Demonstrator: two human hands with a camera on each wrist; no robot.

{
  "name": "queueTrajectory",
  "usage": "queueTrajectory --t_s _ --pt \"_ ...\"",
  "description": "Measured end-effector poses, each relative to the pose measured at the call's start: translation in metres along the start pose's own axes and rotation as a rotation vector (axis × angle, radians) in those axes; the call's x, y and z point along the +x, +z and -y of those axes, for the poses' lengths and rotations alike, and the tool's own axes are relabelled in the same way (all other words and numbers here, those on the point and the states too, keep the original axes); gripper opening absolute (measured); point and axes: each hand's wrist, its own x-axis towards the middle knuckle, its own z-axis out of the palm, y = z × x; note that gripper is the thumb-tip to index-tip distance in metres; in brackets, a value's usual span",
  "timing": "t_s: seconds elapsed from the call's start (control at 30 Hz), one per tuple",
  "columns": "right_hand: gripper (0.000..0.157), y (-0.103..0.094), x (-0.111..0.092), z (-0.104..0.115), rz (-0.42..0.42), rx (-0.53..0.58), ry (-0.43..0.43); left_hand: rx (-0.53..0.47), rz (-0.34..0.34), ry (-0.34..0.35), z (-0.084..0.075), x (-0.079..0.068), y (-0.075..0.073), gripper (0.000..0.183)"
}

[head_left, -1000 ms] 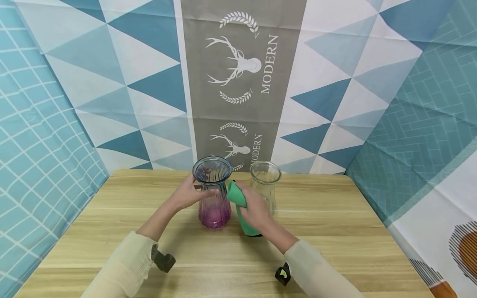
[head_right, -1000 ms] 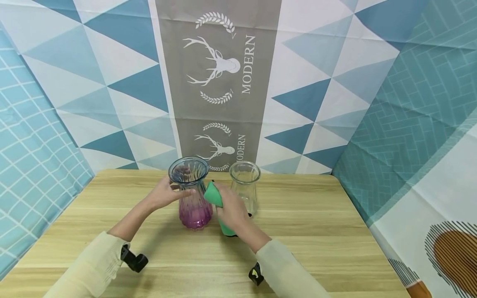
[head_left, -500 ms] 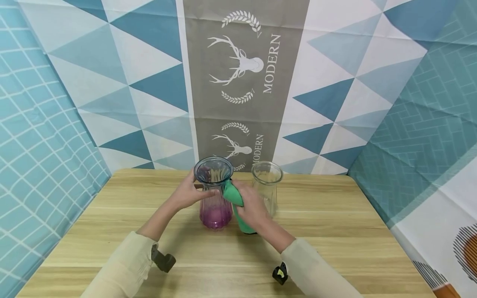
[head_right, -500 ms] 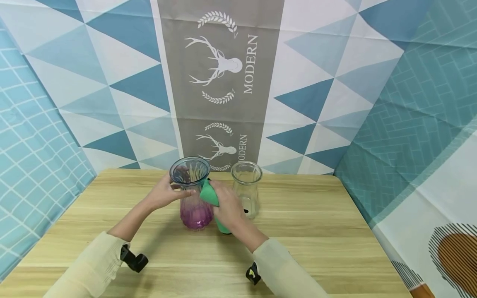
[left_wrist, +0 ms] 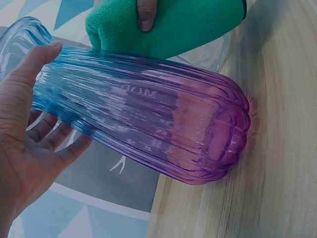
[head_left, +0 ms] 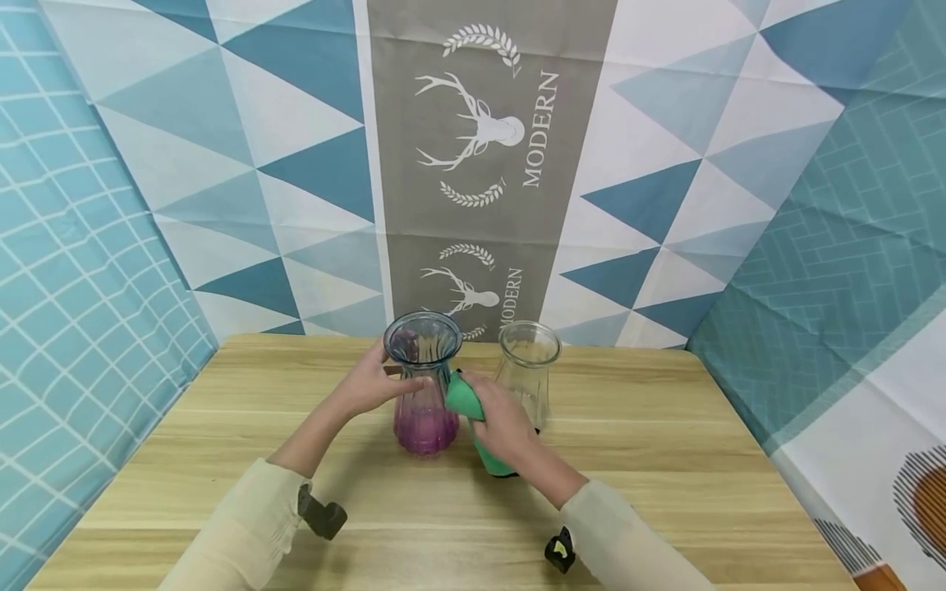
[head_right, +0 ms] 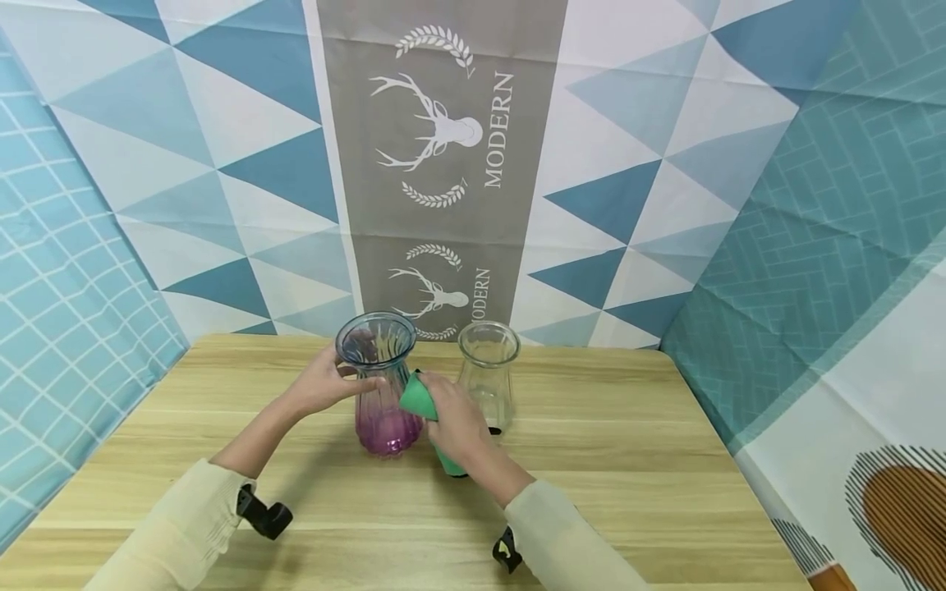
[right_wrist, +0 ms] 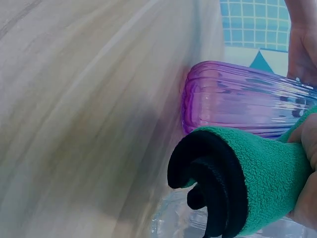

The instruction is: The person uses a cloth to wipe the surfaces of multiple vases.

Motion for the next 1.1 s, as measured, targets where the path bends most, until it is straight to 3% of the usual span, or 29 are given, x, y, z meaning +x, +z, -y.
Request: queueTrajectory --t_s 0.4,0.7,0.87,1.1 --pt "0.065 -0.012 0.011 0.004 -0.114 0.026 0.017 0.013 0.011 -0.034 -0.002 -0.001 -0.001 0.087" --pt "0.066 -0.013 0.015 0.010 -0.130 0.028 -0.001 0.018 0.014 -0.032 -0.001 -0.001 -0.001 0.083" --pt "0.064 -0.009 0.012 0.008 -0.085 0.019 0.004 0.013 0.023 -0.011 0.001 0.000 -0.001 0.084" --pt "0.060 0.001 0.004 0.002 0.071 -0.068 0.039 -0.003 0.037 -0.011 0.000 0.000 -0.002 0.085"
